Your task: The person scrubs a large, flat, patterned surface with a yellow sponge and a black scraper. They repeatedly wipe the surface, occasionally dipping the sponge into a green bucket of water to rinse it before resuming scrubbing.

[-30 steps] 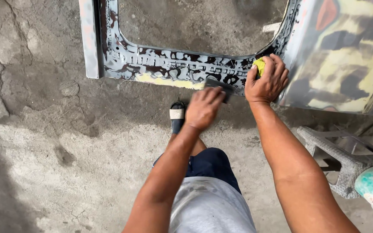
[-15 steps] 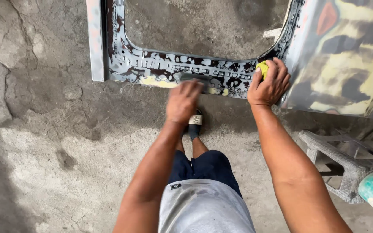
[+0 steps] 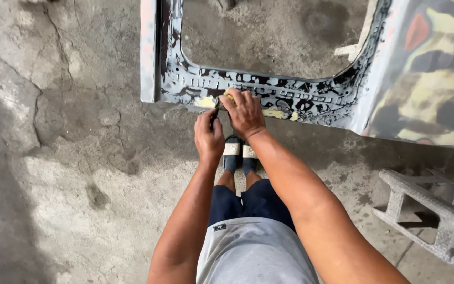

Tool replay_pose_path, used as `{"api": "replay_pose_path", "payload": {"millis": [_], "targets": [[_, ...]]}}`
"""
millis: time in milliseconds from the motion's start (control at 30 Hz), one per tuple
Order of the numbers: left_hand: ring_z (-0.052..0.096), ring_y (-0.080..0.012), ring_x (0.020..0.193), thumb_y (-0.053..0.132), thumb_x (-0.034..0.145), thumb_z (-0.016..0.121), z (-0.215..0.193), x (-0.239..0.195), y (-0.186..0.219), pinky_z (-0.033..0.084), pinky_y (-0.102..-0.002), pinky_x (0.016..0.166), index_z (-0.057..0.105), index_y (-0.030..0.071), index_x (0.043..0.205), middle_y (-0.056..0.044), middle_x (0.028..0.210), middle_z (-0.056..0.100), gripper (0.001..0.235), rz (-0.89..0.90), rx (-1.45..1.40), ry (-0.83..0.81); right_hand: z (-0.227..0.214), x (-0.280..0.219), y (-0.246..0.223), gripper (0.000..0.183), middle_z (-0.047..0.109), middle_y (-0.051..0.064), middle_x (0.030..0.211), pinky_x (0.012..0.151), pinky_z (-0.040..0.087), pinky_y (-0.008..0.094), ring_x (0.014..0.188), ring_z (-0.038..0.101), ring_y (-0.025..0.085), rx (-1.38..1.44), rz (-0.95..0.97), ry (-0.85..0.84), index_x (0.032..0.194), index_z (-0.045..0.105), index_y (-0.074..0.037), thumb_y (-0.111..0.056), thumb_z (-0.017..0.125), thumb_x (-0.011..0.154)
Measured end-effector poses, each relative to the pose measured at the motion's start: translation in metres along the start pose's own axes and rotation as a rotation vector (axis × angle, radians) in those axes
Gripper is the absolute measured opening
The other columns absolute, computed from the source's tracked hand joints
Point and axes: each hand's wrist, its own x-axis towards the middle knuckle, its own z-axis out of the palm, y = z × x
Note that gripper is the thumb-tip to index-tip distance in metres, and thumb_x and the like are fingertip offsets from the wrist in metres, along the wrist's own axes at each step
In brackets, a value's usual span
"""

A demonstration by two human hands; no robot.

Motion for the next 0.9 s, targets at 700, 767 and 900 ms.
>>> {"api": "replay_pose_path", "payload": {"millis": [700, 767, 900], "targets": [[0.068, -0.0106, 0.077, 0.016, 0.099, 0.059, 0.077, -0.053, 0.183, 0.058, -0.030, 0.066, 0.066, 0.005, 0.119, -0.001, 0.094, 0.072, 0.024, -0.550, -0.896, -1.016, -0.234, -0.158, 0.016, 0.024, 0.068, 0.009, 0.115, 0.091, 0.053, 0.034, 0.105, 0.066, 0.023, 0.521, 0.776, 0.600, 0.123, 0.061, -0.007, -0.023, 0.064, 0.105], [0.068, -0.0108, 0.078, 0.016, 0.099, 0.059, 0.092, -0.077, 0.204, 0.058, -0.029, 0.066, 0.066, 0.004, 0.121, -0.002, 0.096, 0.072, 0.025, -0.502, -0.889, -1.068, -0.252, -0.180, 0.021, 0.024, 0.067, 0.012, 0.119, 0.093, 0.053, 0.036, 0.108, 0.066, 0.027, 0.400, 0.749, 0.652, 0.123, 0.063, -0.006, -0.022, 0.065, 0.105], [0.067, -0.0109, 0.085, 0.011, 0.101, 0.066, 0.124, -0.126, 0.237, 0.055, -0.026, 0.071, 0.067, -0.001, 0.125, -0.003, 0.103, 0.073, 0.027, -0.283, -0.863, -1.138, -0.283, -0.227, 0.039, 0.025, 0.067, 0.013, 0.117, 0.092, 0.054, 0.036, 0.108, 0.067, 0.028, 0.341, 0.823, 0.716, 0.120, 0.067, -0.005, -0.021, 0.068, 0.102]]}}
